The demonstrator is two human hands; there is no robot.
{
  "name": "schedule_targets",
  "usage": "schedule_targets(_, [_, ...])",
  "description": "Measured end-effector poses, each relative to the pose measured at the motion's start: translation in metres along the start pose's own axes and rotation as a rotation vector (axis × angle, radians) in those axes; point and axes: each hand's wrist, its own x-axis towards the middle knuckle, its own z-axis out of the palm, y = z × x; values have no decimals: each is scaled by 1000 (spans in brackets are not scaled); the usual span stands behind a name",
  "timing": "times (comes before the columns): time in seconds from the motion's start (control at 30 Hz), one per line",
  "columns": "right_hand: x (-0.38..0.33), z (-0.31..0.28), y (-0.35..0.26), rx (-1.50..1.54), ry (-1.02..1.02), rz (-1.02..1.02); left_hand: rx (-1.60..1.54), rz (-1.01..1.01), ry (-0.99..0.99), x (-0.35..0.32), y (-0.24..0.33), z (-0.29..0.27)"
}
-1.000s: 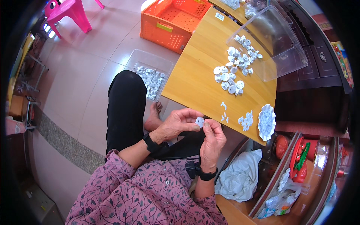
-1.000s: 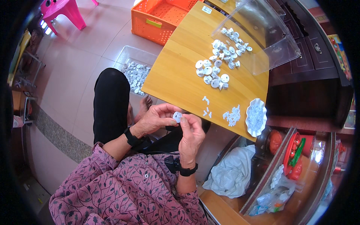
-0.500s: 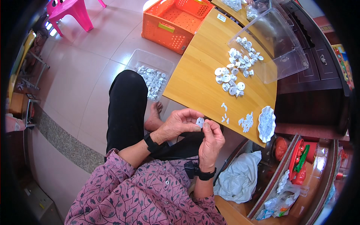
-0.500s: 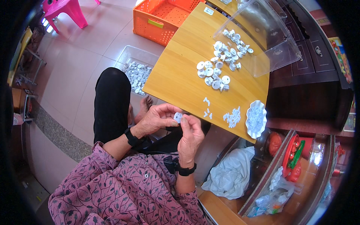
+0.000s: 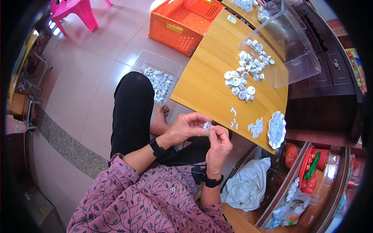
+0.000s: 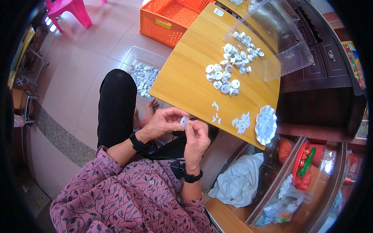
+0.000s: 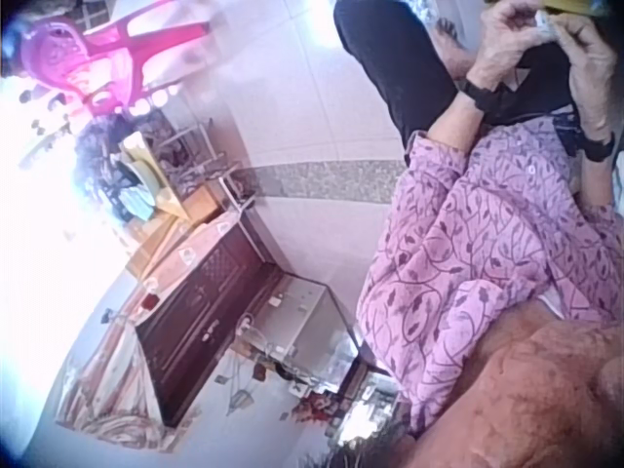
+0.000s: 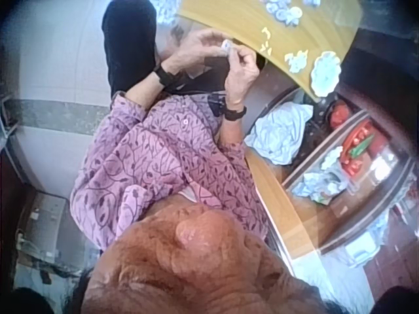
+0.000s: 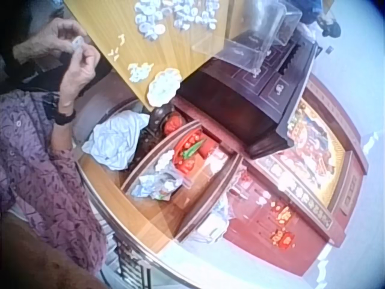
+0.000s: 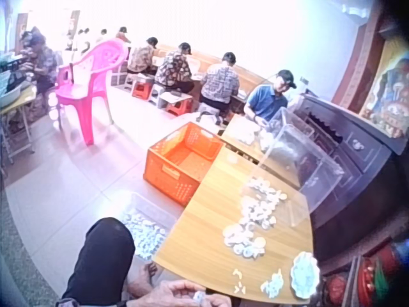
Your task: Checking and assembling small white plastic components at a table.
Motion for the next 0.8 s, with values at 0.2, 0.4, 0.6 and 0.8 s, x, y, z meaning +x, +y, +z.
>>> schedule_targets(0.2, [1, -2, -2, 39, -45, 47, 38, 10, 18, 1, -1, -1])
schedule_targets(0.4, [5, -7, -4, -43, -59, -12, 11, -20, 15, 0, 0, -3])
schedule_targets(0.6, [7, -4, -10, -305, -76, -214, -8, -44, 12, -1, 2, -4])
schedule_targets(0.8, [8, 1, -16, -453, -89, -301, 58, -42, 1, -2, 5, -5])
